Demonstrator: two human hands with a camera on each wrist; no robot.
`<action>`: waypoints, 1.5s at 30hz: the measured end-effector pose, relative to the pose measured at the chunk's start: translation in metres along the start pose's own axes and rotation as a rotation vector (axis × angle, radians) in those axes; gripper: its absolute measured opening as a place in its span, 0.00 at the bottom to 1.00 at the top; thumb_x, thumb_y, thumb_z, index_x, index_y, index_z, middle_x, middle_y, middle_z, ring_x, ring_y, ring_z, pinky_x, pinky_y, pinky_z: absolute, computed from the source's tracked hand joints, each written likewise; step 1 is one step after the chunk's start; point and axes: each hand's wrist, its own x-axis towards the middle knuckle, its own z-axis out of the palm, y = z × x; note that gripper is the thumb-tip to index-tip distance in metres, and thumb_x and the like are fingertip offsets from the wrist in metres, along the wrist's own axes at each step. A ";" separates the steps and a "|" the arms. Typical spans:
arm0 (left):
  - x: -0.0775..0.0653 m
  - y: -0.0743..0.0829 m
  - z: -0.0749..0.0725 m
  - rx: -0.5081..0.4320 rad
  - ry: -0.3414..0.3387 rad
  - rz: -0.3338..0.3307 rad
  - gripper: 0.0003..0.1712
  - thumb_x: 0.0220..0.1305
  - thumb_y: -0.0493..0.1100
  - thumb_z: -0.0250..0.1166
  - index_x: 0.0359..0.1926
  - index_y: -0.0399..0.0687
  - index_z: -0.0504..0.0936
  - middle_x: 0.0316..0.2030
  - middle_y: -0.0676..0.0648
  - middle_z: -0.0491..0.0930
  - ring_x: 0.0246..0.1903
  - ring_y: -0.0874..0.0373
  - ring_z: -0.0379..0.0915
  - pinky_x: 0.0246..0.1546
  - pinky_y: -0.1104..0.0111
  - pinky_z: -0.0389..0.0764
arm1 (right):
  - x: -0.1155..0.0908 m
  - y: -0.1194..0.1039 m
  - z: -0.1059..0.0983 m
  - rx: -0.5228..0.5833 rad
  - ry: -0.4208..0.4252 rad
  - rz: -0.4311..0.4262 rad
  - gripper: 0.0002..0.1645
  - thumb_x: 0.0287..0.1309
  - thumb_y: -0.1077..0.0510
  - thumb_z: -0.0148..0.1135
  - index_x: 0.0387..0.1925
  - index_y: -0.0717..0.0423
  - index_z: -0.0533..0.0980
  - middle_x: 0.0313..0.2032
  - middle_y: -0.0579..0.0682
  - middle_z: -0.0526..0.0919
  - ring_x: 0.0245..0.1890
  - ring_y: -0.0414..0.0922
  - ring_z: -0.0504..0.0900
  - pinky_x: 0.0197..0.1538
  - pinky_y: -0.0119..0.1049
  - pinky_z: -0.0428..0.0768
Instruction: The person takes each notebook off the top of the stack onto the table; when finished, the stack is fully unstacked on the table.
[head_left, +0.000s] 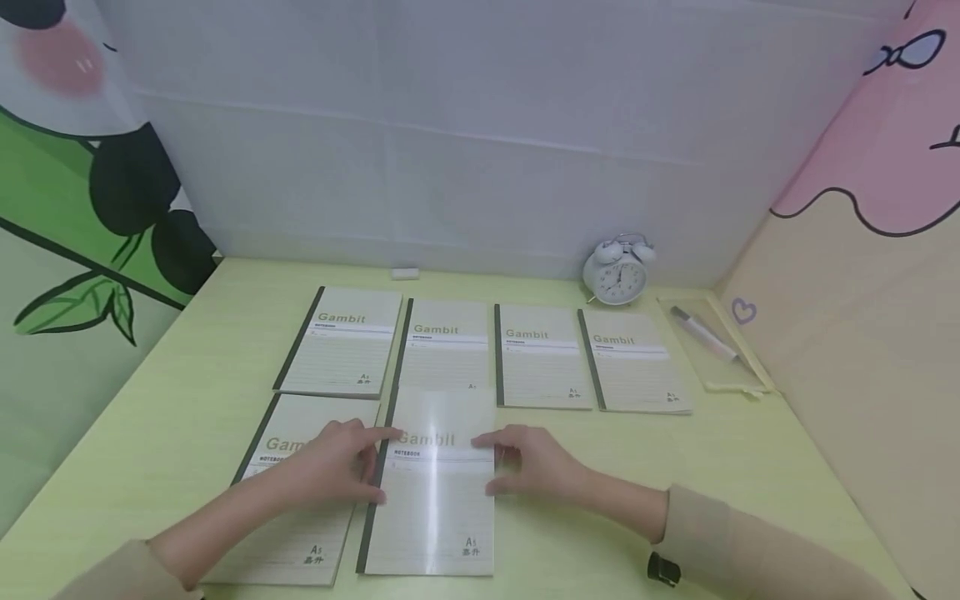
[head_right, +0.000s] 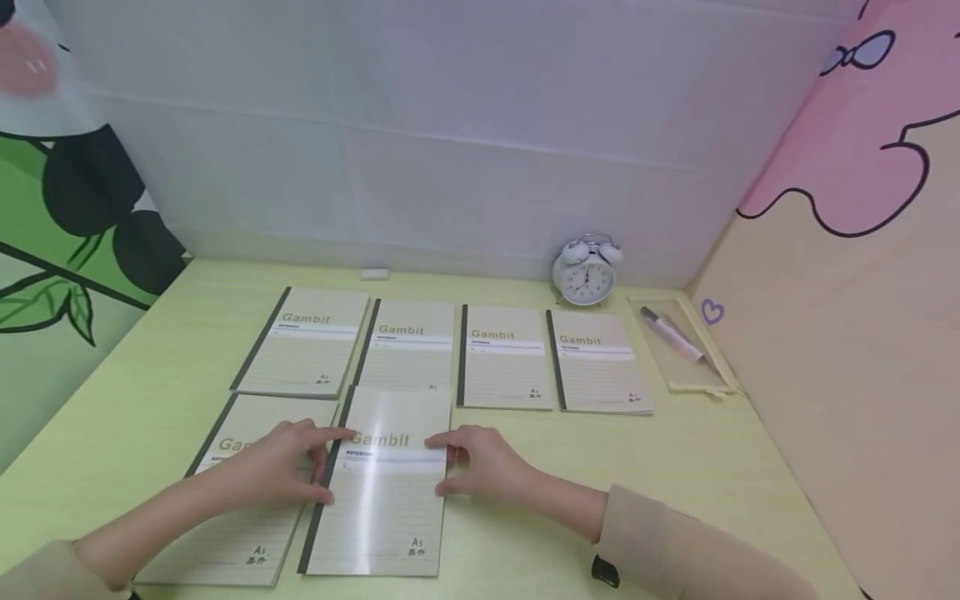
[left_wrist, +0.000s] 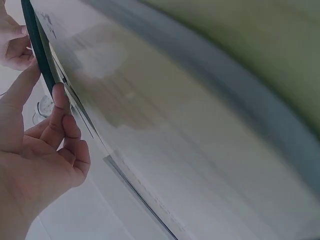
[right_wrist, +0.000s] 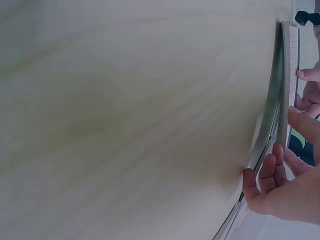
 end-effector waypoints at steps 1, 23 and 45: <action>-0.001 0.000 0.001 -0.007 -0.003 -0.002 0.46 0.36 0.58 0.77 0.60 0.52 0.74 0.22 0.61 0.69 0.27 0.62 0.61 0.33 0.70 0.63 | -0.001 0.000 0.001 -0.003 -0.006 0.001 0.35 0.39 0.54 0.76 0.54 0.52 0.77 0.40 0.42 0.82 0.38 0.35 0.75 0.45 0.30 0.74; -0.004 0.005 0.002 0.047 -0.085 0.000 0.42 0.40 0.51 0.77 0.60 0.50 0.74 0.22 0.60 0.69 0.25 0.65 0.62 0.29 0.71 0.65 | -0.001 -0.002 0.006 -0.104 -0.084 -0.007 0.32 0.41 0.51 0.76 0.53 0.48 0.78 0.28 0.38 0.72 0.32 0.37 0.66 0.37 0.28 0.65; 0.008 -0.016 -0.082 0.023 0.152 0.005 0.43 0.48 0.55 0.74 0.65 0.52 0.68 0.46 0.50 0.79 0.52 0.48 0.66 0.49 0.50 0.69 | 0.041 -0.038 -0.056 -0.080 -0.038 -0.069 0.36 0.49 0.51 0.71 0.61 0.48 0.71 0.45 0.47 0.80 0.45 0.46 0.76 0.47 0.41 0.76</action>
